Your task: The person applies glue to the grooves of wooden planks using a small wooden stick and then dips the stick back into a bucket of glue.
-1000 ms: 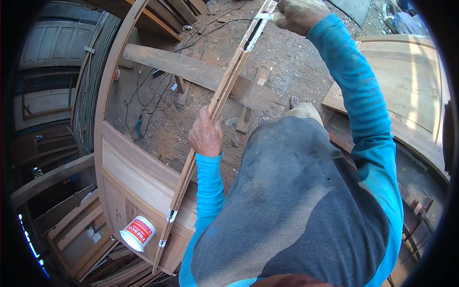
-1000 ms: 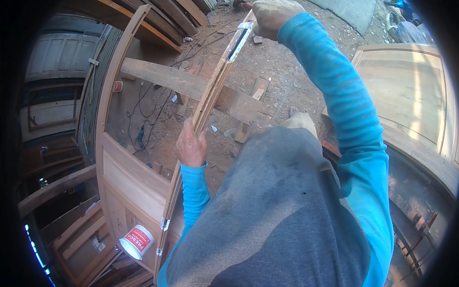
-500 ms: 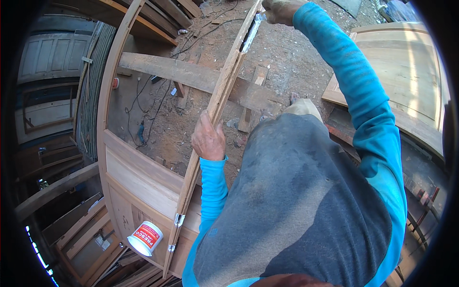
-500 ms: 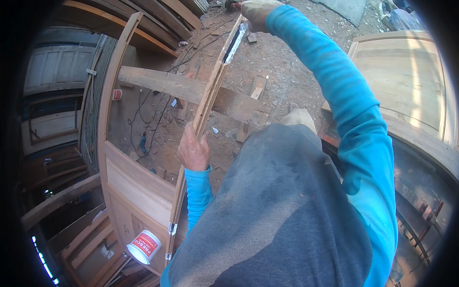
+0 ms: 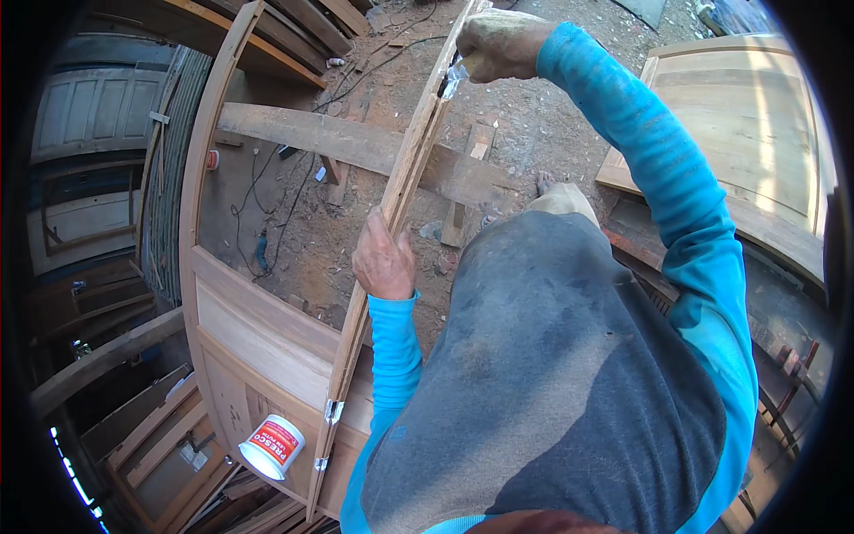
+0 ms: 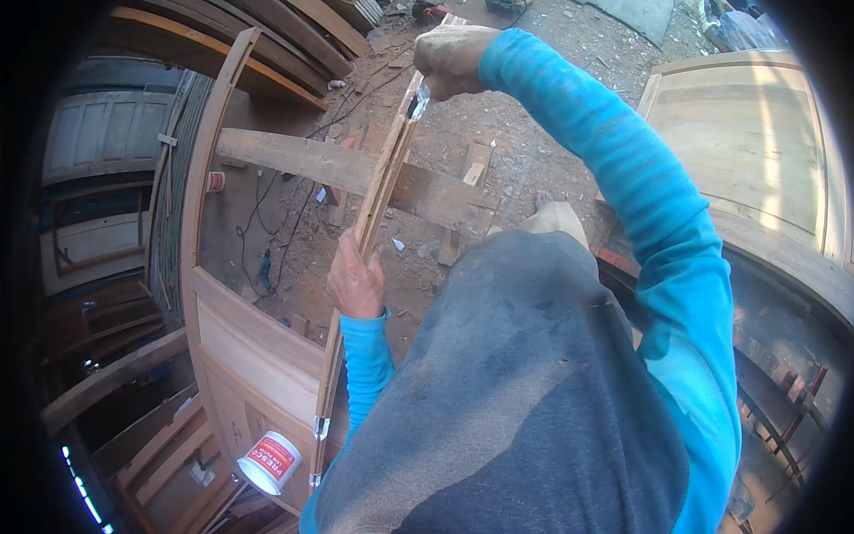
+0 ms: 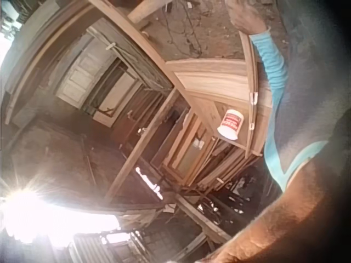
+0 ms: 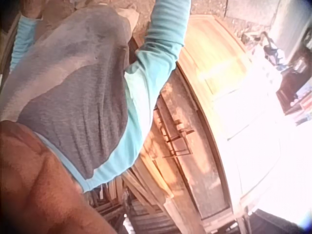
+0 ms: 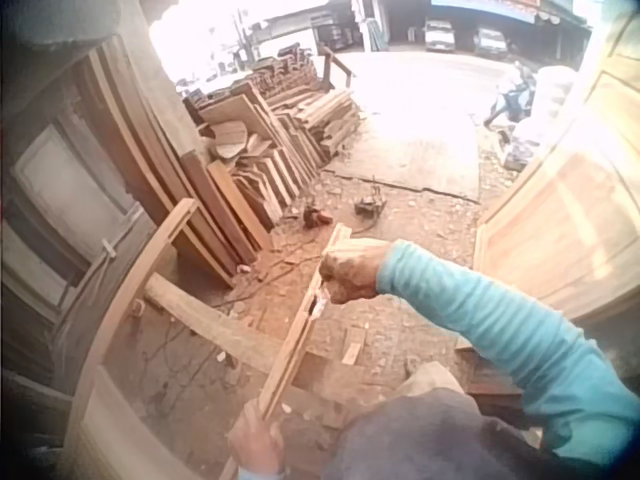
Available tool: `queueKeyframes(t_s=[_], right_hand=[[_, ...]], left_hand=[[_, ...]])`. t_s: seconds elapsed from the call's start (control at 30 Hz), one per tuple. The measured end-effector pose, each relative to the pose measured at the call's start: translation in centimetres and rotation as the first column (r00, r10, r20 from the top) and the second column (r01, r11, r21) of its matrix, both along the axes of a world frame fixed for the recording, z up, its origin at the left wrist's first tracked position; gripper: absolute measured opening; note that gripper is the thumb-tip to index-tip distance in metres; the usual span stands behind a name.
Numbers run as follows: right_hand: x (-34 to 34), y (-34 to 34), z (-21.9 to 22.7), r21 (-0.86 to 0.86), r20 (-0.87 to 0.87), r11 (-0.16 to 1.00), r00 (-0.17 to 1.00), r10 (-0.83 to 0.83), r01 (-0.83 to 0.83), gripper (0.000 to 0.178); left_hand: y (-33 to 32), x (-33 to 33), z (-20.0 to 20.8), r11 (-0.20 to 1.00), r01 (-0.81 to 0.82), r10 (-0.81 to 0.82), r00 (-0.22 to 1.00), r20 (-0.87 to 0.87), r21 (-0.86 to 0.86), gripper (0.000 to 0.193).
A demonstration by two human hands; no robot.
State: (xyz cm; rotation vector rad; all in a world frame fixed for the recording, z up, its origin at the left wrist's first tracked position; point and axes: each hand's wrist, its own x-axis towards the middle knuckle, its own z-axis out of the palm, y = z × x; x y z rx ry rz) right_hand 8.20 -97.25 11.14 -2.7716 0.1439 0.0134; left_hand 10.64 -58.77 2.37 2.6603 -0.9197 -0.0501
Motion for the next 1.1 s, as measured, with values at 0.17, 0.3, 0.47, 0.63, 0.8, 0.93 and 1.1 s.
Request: queueKeyframes(t_s=[0.17,0.3,0.47,0.63,0.8,0.93,1.1], right_hand=[[-2.5,-1.2,1.8,-0.029,-0.026,0.996,0.996,-0.082,0.081,0.033],[-2.6,-2.7,1.5,0.061,0.053,0.998,0.998,-0.027,0.023,0.038],[-1.9,-6.4,2.0,0.121,-0.08,0.99,0.995,-0.056,0.066,0.041],[1.4,-9.1,2.0,0.173,-0.09,0.972,0.98,0.178,-0.161,0.035],[5.4,-12.1,2.2,0.151,-0.23,0.952,0.927,0.297,-0.268,0.039],[8.3,-11.7,2.9,0.254,-0.29,0.935,0.903,0.316,-0.245,0.019],[11.9,-11.2,3.9,0.125,-0.26,0.783,0.741,0.619,-0.61,0.018]], left_hand=[[0.2,0.8,-0.1,0.999,0.041,-0.041,0.998,0.047,0.003,0.056],[0.7,1.4,-0.1,1.0,-0.026,0.026,1.0,-0.002,0.014,0.052],[-0.1,2.8,0.1,0.99,-0.129,0.134,0.988,-0.081,0.058,0.054],[-0.7,2.6,0.1,0.978,-0.182,0.191,0.978,-0.081,0.107,0.055],[-2.9,0.1,-0.7,0.916,-0.399,0.398,0.903,0.163,-0.029,0.058],[-4.1,-0.1,-1.2,0.827,-0.56,0.545,0.822,0.168,0.055,0.06],[-4.2,0.0,-2.1,0.775,-0.623,0.6,0.779,0.184,0.111,0.057]])
